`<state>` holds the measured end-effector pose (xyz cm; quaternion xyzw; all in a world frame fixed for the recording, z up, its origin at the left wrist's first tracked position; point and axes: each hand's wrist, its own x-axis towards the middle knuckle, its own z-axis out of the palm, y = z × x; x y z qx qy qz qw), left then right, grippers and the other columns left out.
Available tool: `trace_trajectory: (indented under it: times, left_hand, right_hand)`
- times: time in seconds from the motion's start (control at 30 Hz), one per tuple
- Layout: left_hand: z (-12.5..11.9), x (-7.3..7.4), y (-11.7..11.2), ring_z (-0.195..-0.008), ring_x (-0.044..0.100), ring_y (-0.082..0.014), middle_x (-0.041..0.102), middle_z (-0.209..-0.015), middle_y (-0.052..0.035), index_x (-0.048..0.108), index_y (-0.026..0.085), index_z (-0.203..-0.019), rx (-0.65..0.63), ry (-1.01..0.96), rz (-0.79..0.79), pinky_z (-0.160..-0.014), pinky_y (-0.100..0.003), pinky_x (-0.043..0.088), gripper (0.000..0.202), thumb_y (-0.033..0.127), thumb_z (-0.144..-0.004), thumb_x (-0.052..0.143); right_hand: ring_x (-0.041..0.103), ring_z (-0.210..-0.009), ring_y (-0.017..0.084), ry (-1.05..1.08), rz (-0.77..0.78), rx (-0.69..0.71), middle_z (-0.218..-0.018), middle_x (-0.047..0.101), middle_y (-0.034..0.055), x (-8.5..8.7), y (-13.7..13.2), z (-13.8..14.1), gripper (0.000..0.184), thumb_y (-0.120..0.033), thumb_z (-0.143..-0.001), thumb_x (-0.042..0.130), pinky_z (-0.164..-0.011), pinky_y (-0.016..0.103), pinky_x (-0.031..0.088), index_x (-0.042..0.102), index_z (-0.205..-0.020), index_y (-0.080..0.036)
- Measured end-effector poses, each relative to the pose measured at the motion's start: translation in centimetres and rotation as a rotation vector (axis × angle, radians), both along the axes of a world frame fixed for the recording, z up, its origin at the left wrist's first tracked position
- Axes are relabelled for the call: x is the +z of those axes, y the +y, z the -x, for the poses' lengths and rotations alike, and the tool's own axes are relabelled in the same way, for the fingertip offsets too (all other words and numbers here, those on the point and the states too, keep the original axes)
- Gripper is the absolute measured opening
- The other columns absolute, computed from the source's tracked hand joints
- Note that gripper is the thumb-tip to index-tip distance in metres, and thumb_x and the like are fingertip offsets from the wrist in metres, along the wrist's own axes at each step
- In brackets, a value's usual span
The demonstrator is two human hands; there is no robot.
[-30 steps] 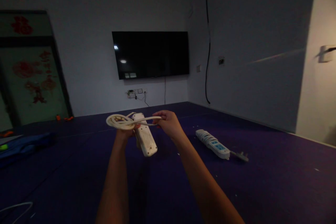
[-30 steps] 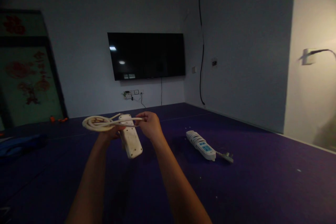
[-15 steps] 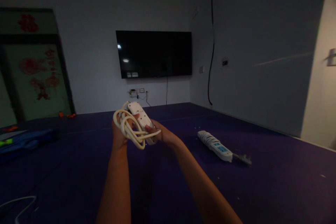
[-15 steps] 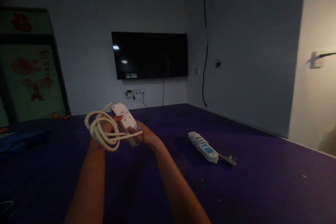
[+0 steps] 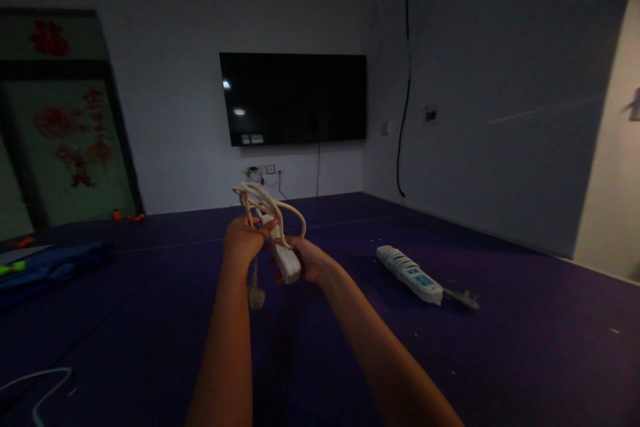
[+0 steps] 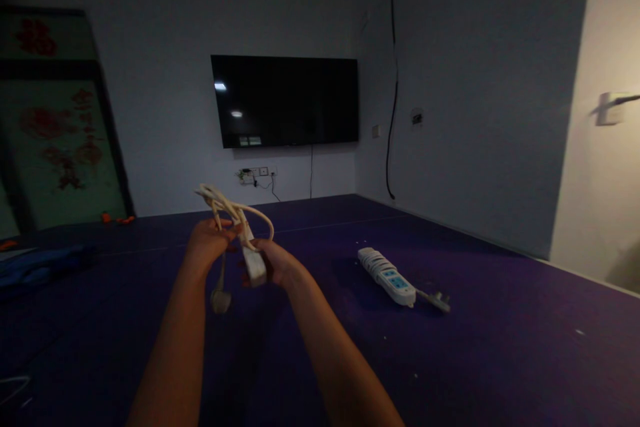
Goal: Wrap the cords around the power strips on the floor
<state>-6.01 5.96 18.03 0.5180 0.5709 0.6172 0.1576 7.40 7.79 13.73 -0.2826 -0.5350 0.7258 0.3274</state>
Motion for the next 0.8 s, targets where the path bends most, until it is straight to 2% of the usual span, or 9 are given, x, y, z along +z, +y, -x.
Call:
trace_trajectory:
  times: [0.07, 0.17, 0.3, 0.37, 0.47, 0.53, 0.67, 0.8]
  left_hand:
    - [-0.2, 0.1, -0.1, -0.059, 0.064, -0.0225, 0.066, -0.063, -0.005, 0.064, 0.016, -0.068, -0.102, -0.114, 0.046, -0.053, -0.029, 0.046, 0.028, 0.031, -0.048, 0.078]
    - [-0.4, 0.2, -0.5, -0.056, 0.062, -0.0158, 0.068, -0.073, -0.0052, 0.066, 0.014, -0.076, -0.217, -0.181, 0.027, -0.051, -0.026, 0.047, 0.03, 0.035, -0.057, 0.075]
    - [-0.5, 0.1, -0.7, -0.053, 0.059, -0.0115, 0.065, -0.066, -0.0012, 0.064, 0.014, -0.085, -0.262, -0.316, -0.002, -0.046, -0.02, 0.044, 0.042, 0.035, -0.052, 0.081]
    - [-0.8, -0.1, -0.7, -0.046, 0.056, -0.0101, 0.061, -0.058, -0.0003, 0.064, 0.013, -0.083, -0.418, -0.379, 0.093, -0.043, -0.019, 0.045, 0.04, 0.041, -0.057, 0.078]
    - [-1.6, -0.4, -0.6, -0.037, 0.052, -0.0093, 0.056, -0.047, 0.0013, 0.062, 0.012, -0.076, -0.754, -0.521, 0.252, -0.039, -0.021, 0.047, 0.038, 0.049, -0.07, 0.067]
    - [-2.1, -0.6, -0.6, -0.035, 0.052, -0.01, 0.053, -0.042, 0.003, 0.061, 0.013, -0.076, -0.868, -0.625, 0.281, -0.038, -0.021, 0.049, 0.034, 0.046, -0.075, 0.063]
    - [-2.8, -0.4, -1.1, -0.033, 0.051, -0.009, 0.054, -0.042, 0.003, 0.06, 0.012, -0.079, -0.932, -0.706, 0.271, -0.036, -0.018, 0.047, 0.019, 0.031, -0.078, 0.062]
    - [-3.3, 0.2, -1.4, -0.031, 0.049, -0.0071, 0.058, -0.046, 0.0003, 0.06, 0.01, -0.077, -0.884, -0.708, 0.26, -0.032, -0.014, 0.043, 0.009, 0.019, -0.077, 0.058]
  right_hand:
    - [0.059, -0.05, 0.015, 0.042, 0.08, 0.031, -0.068, 0.061, 0.002, 0.4, 0.0, -0.6, 0.029, -0.036, -0.087, 0.04, -0.055, 0.034, 0.051, 0.052, -0.103, -0.015]
    - [0.06, -0.052, 0.016, 0.145, 0.153, 0.064, -0.071, 0.062, 0.0038, 1.3, -0.3, -1.5, 0.035, -0.039, -0.089, 0.033, -0.054, 0.033, 0.051, 0.049, -0.108, -0.015]
    - [0.06, -0.055, 0.017, 0.289, 0.201, 0.136, -0.077, 0.063, 0.0077, 2.5, -0.7, -2.5, 0.045, -0.047, -0.089, 0.026, -0.053, 0.033, 0.051, 0.047, -0.111, -0.014]
    - [0.059, -0.055, 0.017, 0.344, 0.21, 0.188, -0.079, 0.063, 0.0089, 3.0, -0.8, -3.0, 0.049, -0.051, -0.089, 0.022, -0.051, 0.032, 0.051, 0.047, -0.111, -0.014]
    - [0.059, -0.055, 0.017, 0.381, 0.216, 0.235, -0.076, 0.063, 0.0083, 3.5, -1.0, -3.5, 0.051, -0.053, -0.089, 0.018, -0.05, 0.031, 0.051, 0.049, -0.106, -0.016]
    - [0.06, -0.055, 0.017, 0.377, 0.22, 0.242, -0.075, 0.063, 0.0079, 3.6, -1.0, -3.8, 0.051, -0.053, -0.089, 0.017, -0.05, 0.031, 0.051, 0.049, -0.104, -0.016]
    - [0.062, -0.057, 0.018, 0.349, 0.208, 0.244, -0.074, 0.063, 0.0079, 4.0, -1.0, -4.3, 0.05, -0.051, -0.09, 0.017, -0.052, 0.034, 0.053, 0.049, -0.103, -0.015]
    - [0.064, -0.062, 0.02, 0.327, 0.174, 0.225, -0.077, 0.064, 0.008, 4.2, -1.0, -4.5, 0.049, -0.049, -0.091, 0.015, -0.052, 0.034, 0.053, 0.048, -0.104, -0.016]
